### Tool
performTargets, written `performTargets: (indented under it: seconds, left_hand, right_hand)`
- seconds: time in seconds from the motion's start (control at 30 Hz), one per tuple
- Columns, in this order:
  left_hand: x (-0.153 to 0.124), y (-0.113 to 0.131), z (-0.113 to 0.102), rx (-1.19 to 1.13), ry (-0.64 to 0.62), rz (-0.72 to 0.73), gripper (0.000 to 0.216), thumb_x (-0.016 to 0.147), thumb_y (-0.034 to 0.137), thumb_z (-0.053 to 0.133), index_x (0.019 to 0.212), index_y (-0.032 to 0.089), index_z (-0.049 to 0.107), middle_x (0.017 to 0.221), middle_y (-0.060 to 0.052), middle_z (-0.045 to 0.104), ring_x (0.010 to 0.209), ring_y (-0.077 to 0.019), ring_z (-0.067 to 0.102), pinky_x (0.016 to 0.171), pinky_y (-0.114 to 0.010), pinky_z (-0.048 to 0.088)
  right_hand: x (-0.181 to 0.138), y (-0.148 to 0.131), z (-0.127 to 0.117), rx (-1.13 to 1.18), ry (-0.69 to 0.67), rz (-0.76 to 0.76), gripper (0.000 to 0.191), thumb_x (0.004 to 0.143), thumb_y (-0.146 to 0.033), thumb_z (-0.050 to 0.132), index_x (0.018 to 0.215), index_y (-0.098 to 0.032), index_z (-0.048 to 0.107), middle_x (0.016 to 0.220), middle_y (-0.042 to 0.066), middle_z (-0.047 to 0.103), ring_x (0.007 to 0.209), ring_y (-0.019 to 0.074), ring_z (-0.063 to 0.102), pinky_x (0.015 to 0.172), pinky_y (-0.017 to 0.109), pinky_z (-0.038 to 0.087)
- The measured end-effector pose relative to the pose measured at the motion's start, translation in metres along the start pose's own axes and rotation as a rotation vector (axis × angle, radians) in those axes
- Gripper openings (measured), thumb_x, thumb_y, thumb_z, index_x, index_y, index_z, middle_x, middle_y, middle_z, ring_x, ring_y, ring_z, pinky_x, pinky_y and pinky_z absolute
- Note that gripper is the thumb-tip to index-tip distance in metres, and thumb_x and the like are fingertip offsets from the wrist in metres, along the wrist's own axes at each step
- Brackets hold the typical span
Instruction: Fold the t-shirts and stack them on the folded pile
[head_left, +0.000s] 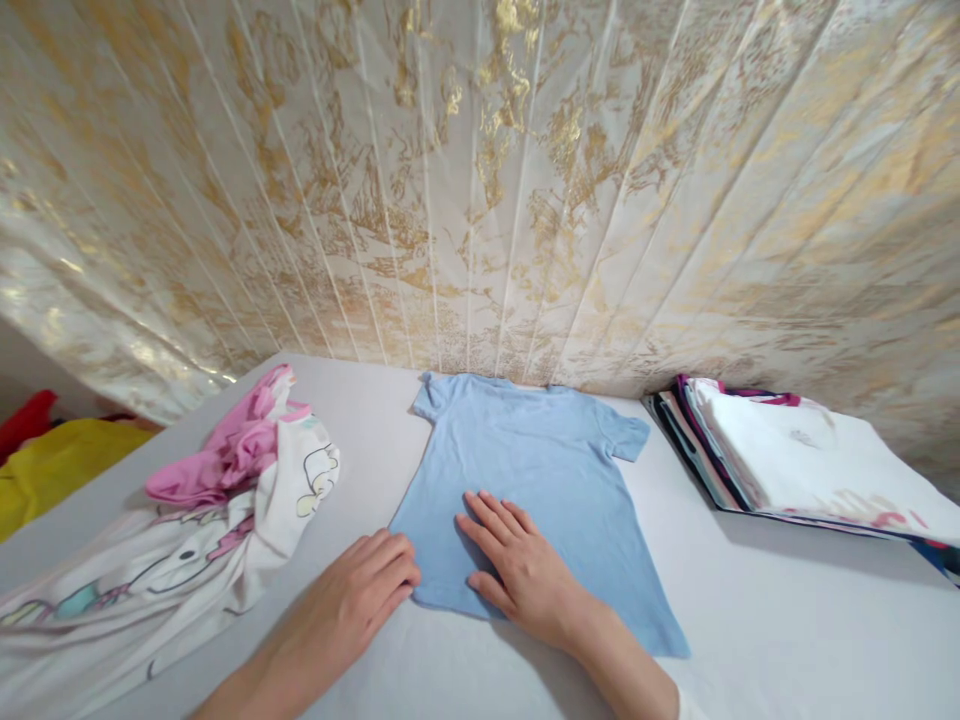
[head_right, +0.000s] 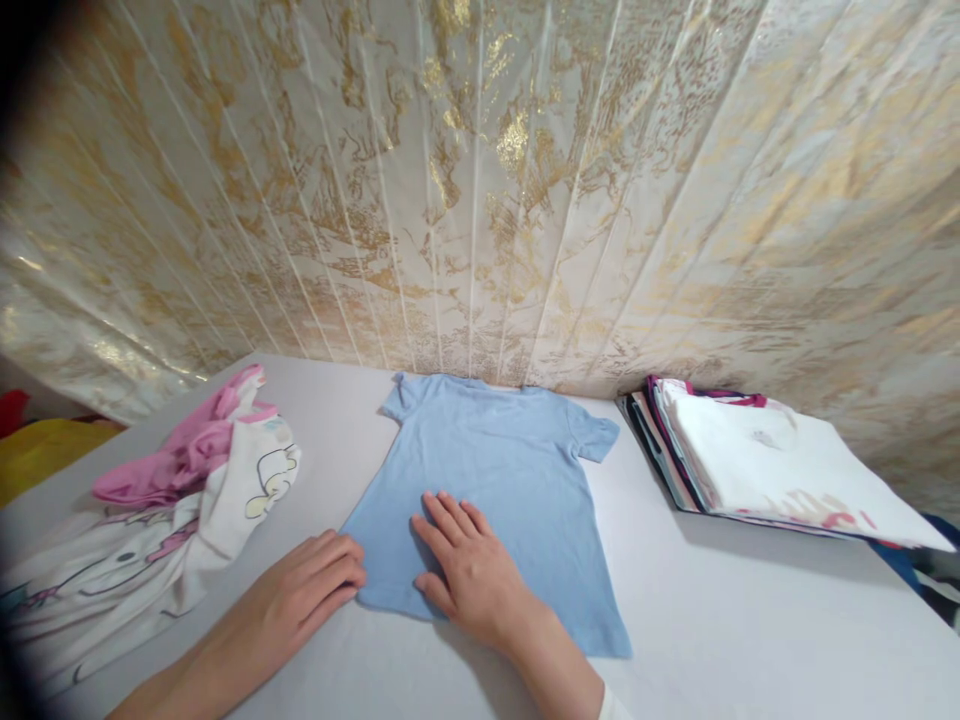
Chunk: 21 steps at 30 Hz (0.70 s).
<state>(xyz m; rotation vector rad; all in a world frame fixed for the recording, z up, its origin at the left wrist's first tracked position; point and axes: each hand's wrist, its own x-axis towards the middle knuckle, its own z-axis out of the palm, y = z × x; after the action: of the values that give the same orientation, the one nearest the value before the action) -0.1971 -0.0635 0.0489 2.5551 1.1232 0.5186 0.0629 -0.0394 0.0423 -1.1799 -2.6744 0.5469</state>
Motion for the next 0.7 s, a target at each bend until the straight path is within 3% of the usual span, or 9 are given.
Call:
performTargets:
  seconds: [0.2, 0.43, 0.57, 0.63, 0.7]
  left_hand:
    - [-0.003, 0.002, -0.011, 0.011, -0.047, -0.017, 0.019, 0.099, 0.014, 0.043, 0.086, 0.021, 0.056, 0.09, 0.0, 0.058, 0.08, -0.0165, 0.051, 0.074, -0.028, 0.039]
    - [0.022, 0.042, 0.001, -0.02, -0.13, 0.095, 0.017, 0.09, 0.01, 0.058, 0.102, 0.023, 0.058, 0.102, 0.0, 0.06, 0.092, -0.0192, 0.052, 0.082, -0.03, 0.039]
    - [0.037, 0.055, 0.023, 0.008, -0.119, 0.133, 0.011, 0.087, 0.017, 0.067, 0.092, 0.021, 0.058, 0.097, 0.0, 0.06, 0.089, -0.0198, 0.052, 0.078, -0.031, 0.039]
    - [0.043, 0.056, 0.031, 0.038, -0.09, 0.147, 0.008, 0.089, 0.016, 0.064, 0.087, 0.02, 0.057, 0.092, 0.0, 0.06, 0.086, -0.0195, 0.053, 0.075, -0.031, 0.038]
    - [0.048, 0.055, 0.035, 0.049, -0.061, 0.146, 0.01, 0.091, 0.014, 0.06, 0.083, 0.019, 0.057, 0.087, 0.0, 0.059, 0.082, -0.019, 0.053, 0.072, -0.031, 0.038]
  right_hand:
    - [-0.008, -0.005, -0.003, 0.016, -0.021, -0.017, 0.062, 0.095, -0.045, 0.048, 0.151, -0.024, 0.029, 0.16, 0.007, 0.016, 0.148, 0.0247, 0.013, 0.119, 0.049, 0.017]
    - [-0.004, 0.0, -0.002, 0.045, 0.117, 0.037, 0.053, 0.091, -0.025, 0.054, 0.142, -0.018, 0.042, 0.156, 0.011, 0.03, 0.142, 0.0272, 0.027, 0.112, 0.046, 0.032]
    - [-0.007, 0.003, -0.009, 0.144, 0.247, 0.067, 0.039, 0.088, -0.012, 0.054, 0.126, -0.019, 0.054, 0.128, 0.009, 0.058, 0.115, 0.0223, 0.052, 0.099, 0.038, 0.042]
    - [-0.009, 0.006, -0.012, 0.183, 0.267, 0.086, 0.03, 0.086, -0.009, 0.056, 0.114, -0.021, 0.06, 0.108, 0.005, 0.064, 0.101, 0.0203, 0.055, 0.09, 0.035, 0.045]
    - [-0.011, 0.008, -0.012, 0.197, 0.268, 0.1, 0.029, 0.083, -0.006, 0.059, 0.106, -0.022, 0.063, 0.102, 0.003, 0.063, 0.096, 0.0198, 0.054, 0.086, 0.034, 0.045]
